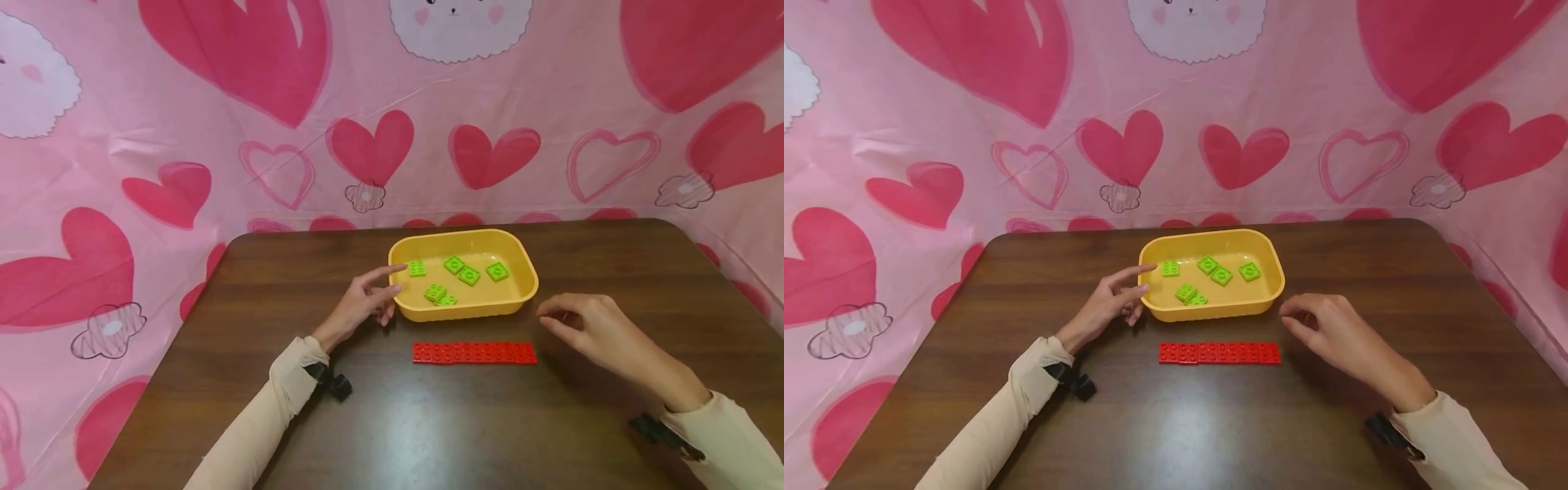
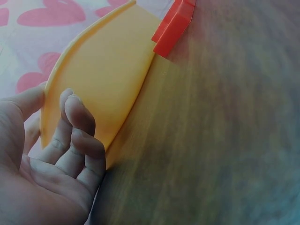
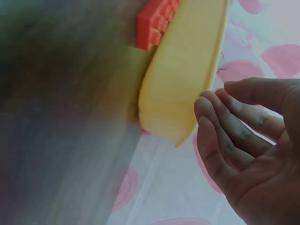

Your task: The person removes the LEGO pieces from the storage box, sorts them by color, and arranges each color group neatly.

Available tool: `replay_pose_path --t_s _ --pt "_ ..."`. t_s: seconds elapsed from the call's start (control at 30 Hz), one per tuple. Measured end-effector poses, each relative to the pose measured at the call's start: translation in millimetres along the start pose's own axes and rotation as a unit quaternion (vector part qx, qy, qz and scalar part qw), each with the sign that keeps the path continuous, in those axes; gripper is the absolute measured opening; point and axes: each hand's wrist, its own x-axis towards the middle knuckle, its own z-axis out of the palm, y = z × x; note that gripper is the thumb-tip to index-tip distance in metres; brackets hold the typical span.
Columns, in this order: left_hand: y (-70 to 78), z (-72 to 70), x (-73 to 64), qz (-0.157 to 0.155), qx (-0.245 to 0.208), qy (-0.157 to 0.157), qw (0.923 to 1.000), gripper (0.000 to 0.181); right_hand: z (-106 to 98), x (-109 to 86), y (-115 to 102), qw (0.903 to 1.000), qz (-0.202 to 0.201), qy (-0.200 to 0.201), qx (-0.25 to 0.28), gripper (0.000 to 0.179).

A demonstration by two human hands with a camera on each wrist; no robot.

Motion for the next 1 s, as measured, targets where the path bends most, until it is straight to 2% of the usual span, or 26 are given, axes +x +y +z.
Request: replay_pose_path --t_s 0.17,0.4,0.47,0.7,1.0 --pt "-2.0 -0.2 -0.5 -0.006 0.005 -0.001 1.0000 0.046 -3 15.1 -2 0.9999 0.004 0.006 -0.012 0.017" --pt "-2.6 -1.9 0.7 -0.002 0.003 0.002 1.0000 0.047 -2 44.0 -4 0.9989 -0.032 0.026 -0.020 0.023" --pt "-2.3 -2.3 1.1 -0.001 0.003 0.001 1.0000 0.047 0 53.0 -5 0.9990 -0.037 0.017 -0.018 0.023" --pt "-0.3 -2.8 0.5 0.000 -0.003 0.001 1.0000 0.046 11 79.8 -4 0.9982 -0.025 -0.054 -0.009 0.025" --pt "-1.7 -0.2 1.0 0.008 -0.004 -0.003 1.0000 0.047 24 101.6 -1 0.9942 0.001 -0.105 -0.019 0.025"
